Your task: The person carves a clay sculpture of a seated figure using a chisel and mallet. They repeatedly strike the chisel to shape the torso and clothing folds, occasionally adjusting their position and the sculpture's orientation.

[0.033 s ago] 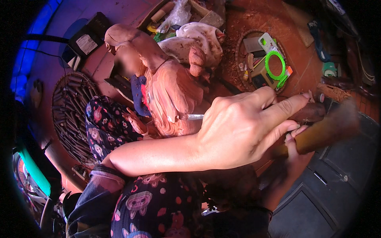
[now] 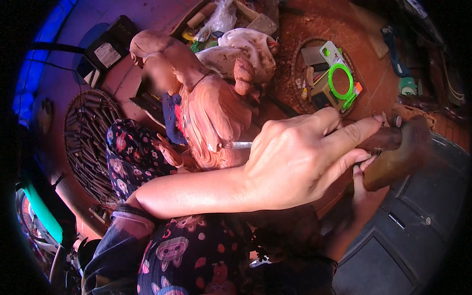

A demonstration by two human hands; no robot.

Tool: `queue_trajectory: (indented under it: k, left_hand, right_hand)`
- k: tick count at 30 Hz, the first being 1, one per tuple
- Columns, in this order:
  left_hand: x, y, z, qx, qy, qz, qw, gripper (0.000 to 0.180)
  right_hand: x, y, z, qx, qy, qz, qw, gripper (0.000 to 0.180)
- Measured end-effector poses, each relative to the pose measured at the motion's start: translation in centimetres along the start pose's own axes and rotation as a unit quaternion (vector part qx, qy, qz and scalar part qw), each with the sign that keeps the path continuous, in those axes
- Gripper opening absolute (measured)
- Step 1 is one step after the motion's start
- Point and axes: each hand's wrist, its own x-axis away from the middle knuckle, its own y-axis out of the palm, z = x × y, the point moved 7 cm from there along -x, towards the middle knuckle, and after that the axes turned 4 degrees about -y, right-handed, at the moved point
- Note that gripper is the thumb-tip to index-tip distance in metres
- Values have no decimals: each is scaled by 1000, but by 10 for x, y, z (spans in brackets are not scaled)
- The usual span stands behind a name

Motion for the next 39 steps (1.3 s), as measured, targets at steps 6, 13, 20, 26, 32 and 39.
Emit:
queue_trajectory:
  k: [6, 13, 20, 26, 32, 39]
  left_hand:
    - [1, 0, -1, -4, 4, 0, 1000, 39]
    - [1, -3, -3, -13, 34, 39, 999, 40]
    - [1, -6, -2, -2, 41, 47, 998, 41]
    - [3, -6, -1, 7, 16, 8, 1000, 38]
    - [4, -10, 1, 13, 30, 12, 999, 37]
    - [6, -9, 21, -6, 106, 18, 994, 39]
  right_hand:
    - [-3, 2, -3, 110, -54, -5, 992, 26]
    - [-7, -5, 3, 154, -73, -24, 985, 20]
    - [-16, -18, 29, -56, -82, -25, 995, 52]
    - [-17, -24, 13, 159, -130, -48, 978, 59]
    - [-1, -23, 9, 4, -48, -26, 998, 37]
    - [1, -4, 2, -6, -19, -4, 1000, 29]
